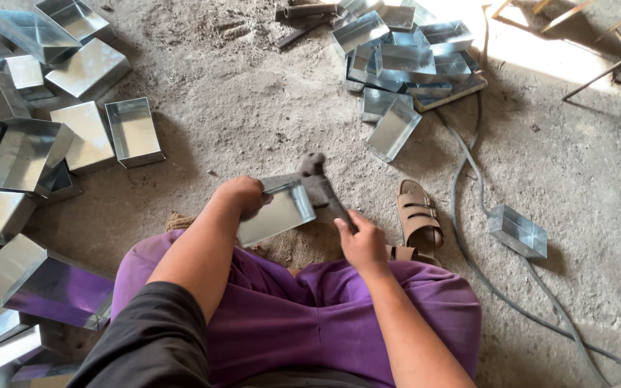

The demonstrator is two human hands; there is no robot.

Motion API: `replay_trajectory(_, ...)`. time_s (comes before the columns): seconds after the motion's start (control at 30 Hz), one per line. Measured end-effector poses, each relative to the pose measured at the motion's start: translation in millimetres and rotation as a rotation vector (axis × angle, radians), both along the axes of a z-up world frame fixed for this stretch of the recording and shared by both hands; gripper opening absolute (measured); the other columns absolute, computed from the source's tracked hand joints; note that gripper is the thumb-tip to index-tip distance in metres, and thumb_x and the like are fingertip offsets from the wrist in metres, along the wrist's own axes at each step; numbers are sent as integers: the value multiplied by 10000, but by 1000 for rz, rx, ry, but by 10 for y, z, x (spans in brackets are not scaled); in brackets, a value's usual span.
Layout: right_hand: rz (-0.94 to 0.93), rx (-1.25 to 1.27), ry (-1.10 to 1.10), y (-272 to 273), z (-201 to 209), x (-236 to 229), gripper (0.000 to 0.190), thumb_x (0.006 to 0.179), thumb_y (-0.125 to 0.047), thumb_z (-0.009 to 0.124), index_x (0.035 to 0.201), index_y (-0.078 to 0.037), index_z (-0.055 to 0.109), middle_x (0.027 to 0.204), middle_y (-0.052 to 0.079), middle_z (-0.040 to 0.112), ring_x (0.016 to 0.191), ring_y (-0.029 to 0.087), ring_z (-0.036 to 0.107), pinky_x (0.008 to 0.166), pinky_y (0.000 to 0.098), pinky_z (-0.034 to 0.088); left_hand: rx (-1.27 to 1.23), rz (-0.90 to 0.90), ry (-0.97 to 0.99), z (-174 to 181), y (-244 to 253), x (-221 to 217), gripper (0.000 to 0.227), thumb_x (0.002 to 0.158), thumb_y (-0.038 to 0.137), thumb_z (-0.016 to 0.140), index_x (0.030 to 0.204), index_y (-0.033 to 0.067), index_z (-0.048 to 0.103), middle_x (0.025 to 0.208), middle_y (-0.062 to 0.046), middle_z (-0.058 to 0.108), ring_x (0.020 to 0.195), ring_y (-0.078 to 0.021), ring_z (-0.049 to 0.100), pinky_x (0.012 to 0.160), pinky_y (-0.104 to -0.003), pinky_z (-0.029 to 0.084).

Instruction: The person sits on the floor and repeatedly hammers small rectangular metal boxes placed on a wooden block. They pick up each box, position it, strike it with a hammer, and set it aside, continuing this process with multiple units.

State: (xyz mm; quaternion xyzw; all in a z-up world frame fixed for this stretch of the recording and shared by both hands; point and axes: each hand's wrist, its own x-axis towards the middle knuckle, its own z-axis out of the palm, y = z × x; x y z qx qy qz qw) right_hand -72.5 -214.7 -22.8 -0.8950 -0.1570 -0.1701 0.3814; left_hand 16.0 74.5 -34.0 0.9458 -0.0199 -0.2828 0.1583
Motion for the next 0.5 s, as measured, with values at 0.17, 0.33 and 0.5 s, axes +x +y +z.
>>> replay_trajectory(0.17, -179, 92, 226, -205, 220, -58, 265, 987, -318, 679, 1047, -68, 744, 585, 1, 614, 471, 110, 564, 421, 312, 422, -352, 128, -100, 208, -44, 55, 342, 1013, 336, 511, 1257, 131, 636, 1087, -164, 754, 990, -315, 736, 926, -464, 570)
replay_trajectory(0.33, -107, 219, 19, -309, 607, -153, 245, 1028, -279, 652, 1021, -40, 705, 603, -18, 595, 447, 60, 516, 374, 216, 375, -552, 223, -256, -14, -207, 115, 444, 853, 89, 535, 1297, 79, 533, 1093, -219, 722, 1041, -375, 707, 932, -490, 573)
replay_trajectory(0.5, 54, 391, -319, -258, 1167, -222, 206, 1107, -202, 638, 1060, -4, 662, 772, 40, 646, 553, 56, 564, 478, 219, 430, -582, 173, -384, -348, -224, 157, 587, 824, 74, 549, 1398, -1, 451, 1182, -292, 668, 1148, -465, 620, 1007, -485, 498)
